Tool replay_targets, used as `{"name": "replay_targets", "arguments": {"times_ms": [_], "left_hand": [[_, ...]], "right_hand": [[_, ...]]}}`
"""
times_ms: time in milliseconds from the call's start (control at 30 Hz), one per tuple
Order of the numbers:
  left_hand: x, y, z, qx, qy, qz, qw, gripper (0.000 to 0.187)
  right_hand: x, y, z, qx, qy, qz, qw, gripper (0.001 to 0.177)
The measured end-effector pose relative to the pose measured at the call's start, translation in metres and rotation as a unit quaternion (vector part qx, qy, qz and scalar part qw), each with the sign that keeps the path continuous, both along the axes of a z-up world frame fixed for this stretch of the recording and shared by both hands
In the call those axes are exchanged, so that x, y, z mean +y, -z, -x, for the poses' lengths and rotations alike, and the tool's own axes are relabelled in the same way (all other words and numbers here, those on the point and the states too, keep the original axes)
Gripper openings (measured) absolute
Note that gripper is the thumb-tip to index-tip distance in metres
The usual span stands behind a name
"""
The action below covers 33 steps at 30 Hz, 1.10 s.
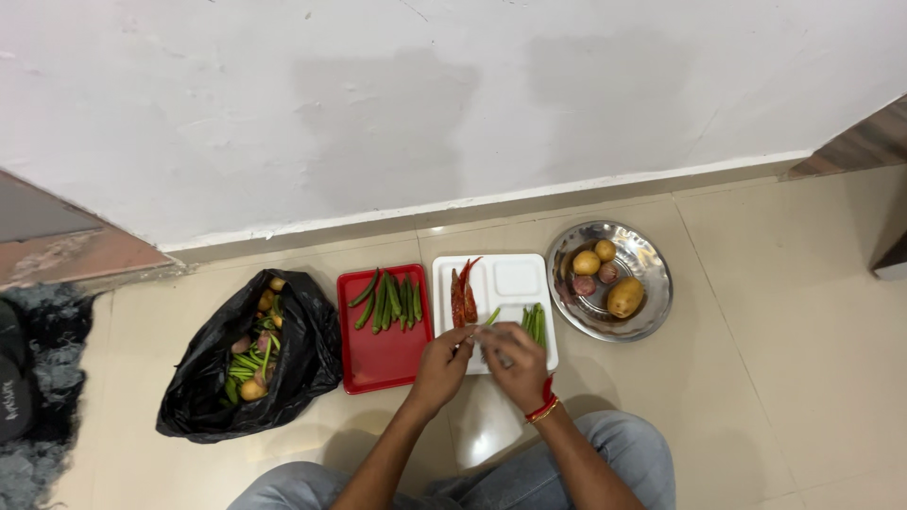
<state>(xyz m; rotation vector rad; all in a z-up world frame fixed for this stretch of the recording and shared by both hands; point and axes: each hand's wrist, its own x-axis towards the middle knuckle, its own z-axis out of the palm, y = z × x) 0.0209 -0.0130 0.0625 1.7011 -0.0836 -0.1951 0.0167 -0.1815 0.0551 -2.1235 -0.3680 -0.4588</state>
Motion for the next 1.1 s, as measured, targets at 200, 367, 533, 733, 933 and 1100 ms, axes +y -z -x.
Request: {"name": "replay_targets", "arguments": {"times_ms": [200, 367, 533, 733, 933, 1100], "left_hand": [[-0.003, -0.001, -0.003, 0.023, 0.005, -0.055, 0.998, 0.034], [-0.002, 0.003, 0.001, 0.109, 0.014, 0.011, 0.994, 0.035], [-0.002, 0.006, 0.0, 0.115, 0.02, 0.077, 0.99, 0.036], [-0.001, 0.005, -0.002, 0.147, 0.037, 0.075, 0.986, 0.04], [-0.001, 0.001, -0.002, 0.138, 0.051, 0.088, 0.985, 0.039], [0.002, -0.003, -0.004, 0.136, 0.075, 0.06, 0.986, 0.04]], "right_hand": [[-0.003, -0.013, -0.002, 0.006, 0.007, 0.008, 1.0, 0.03], [0.002, -0.018, -0.001, 0.028, 0.025, 0.006, 0.999, 0.028], [0.005, -0.019, 0.006, -0.056, -0.022, 0.039, 0.997, 0.027], [-0.001, -0.018, -0.002, 0.048, 0.04, -0.03, 0.998, 0.029], [0.001, -0.018, 0.002, -0.009, 0.029, 0.0, 1.0, 0.029], [-0.001, -0.019, 0.0, 0.014, 0.033, -0.002, 0.999, 0.029]]}}
